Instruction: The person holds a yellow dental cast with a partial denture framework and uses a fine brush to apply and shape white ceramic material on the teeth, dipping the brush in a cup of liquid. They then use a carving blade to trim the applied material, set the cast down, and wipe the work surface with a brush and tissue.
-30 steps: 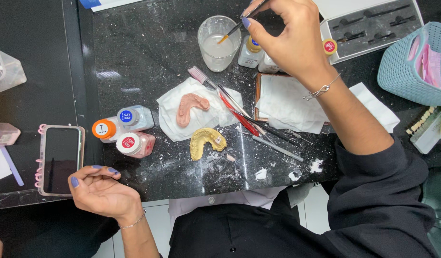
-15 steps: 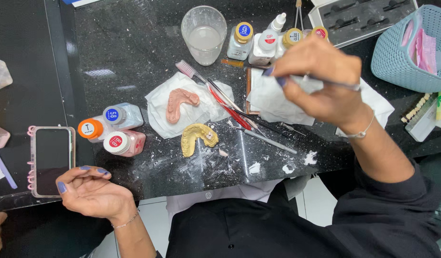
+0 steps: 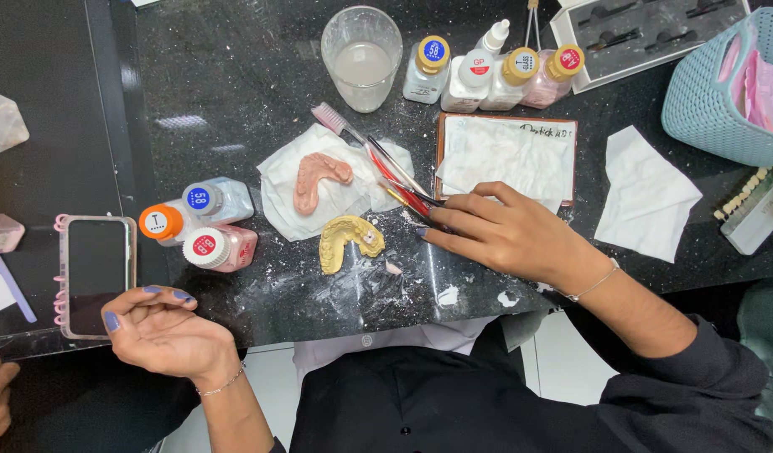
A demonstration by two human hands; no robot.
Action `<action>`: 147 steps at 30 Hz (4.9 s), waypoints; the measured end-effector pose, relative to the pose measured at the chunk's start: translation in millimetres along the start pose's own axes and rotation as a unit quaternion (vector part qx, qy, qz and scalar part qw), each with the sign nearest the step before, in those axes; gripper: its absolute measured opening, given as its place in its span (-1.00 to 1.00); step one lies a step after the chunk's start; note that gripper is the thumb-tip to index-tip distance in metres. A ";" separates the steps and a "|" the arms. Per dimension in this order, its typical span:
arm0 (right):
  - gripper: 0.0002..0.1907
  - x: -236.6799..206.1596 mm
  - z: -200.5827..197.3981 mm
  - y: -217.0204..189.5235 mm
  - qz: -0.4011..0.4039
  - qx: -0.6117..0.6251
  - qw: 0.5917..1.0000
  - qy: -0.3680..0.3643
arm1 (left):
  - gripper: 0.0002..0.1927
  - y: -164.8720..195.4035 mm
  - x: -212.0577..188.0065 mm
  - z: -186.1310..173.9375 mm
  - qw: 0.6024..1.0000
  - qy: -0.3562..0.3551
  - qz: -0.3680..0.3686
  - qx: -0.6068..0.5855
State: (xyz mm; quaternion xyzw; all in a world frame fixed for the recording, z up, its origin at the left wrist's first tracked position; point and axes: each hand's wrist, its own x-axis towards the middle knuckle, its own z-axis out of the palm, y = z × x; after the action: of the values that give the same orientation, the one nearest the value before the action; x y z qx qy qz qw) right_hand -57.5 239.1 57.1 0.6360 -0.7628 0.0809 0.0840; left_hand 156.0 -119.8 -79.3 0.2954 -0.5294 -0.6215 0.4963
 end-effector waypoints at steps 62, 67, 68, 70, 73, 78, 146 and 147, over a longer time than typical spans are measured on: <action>-0.73 51.2 -68.4 17.8 0.196 0.013 0.966 0.167 | -0.52 12.1 -0.6 16.2 1.000 0.008 -0.001 0.021; -0.77 70.7 -78.5 20.1 0.190 -0.015 0.963 0.189 | -0.52 14.8 -0.5 21.3 1.000 0.014 0.000 0.022; -0.78 71.7 -79.8 20.5 0.197 -0.016 0.962 0.188 | -0.53 15.7 -0.1 22.0 1.000 0.009 -0.003 0.018; -0.78 73.3 -79.3 24.6 0.193 -0.027 0.964 0.181 | -0.54 17.6 0.1 23.2 1.000 -0.001 -0.009 0.013; -0.78 75.0 -72.5 34.6 0.182 -0.022 0.965 0.186 | -0.59 20.3 -1.0 24.7 1.000 -0.008 -0.012 0.016; -0.83 81.3 -60.6 48.6 0.221 0.077 0.952 0.197 | -0.56 21.7 -0.6 28.7 1.000 -0.011 -0.013 0.013; -0.63 -87.6 41.2 -59.7 0.400 0.344 0.694 0.489 | -0.03 74.3 -96.0 140.7 0.826 -0.358 0.181 0.396; -0.67 -90.6 43.6 -62.4 0.408 0.329 0.710 0.470 | -0.03 72.9 -95.9 141.6 0.824 -0.355 0.187 0.400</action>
State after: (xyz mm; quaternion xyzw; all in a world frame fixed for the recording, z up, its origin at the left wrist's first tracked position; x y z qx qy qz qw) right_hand 18.8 304.6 -5.2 0.1298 -0.7354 0.6414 0.1759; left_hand 83.7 24.9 12.4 0.1227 -0.9161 -0.3124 0.2191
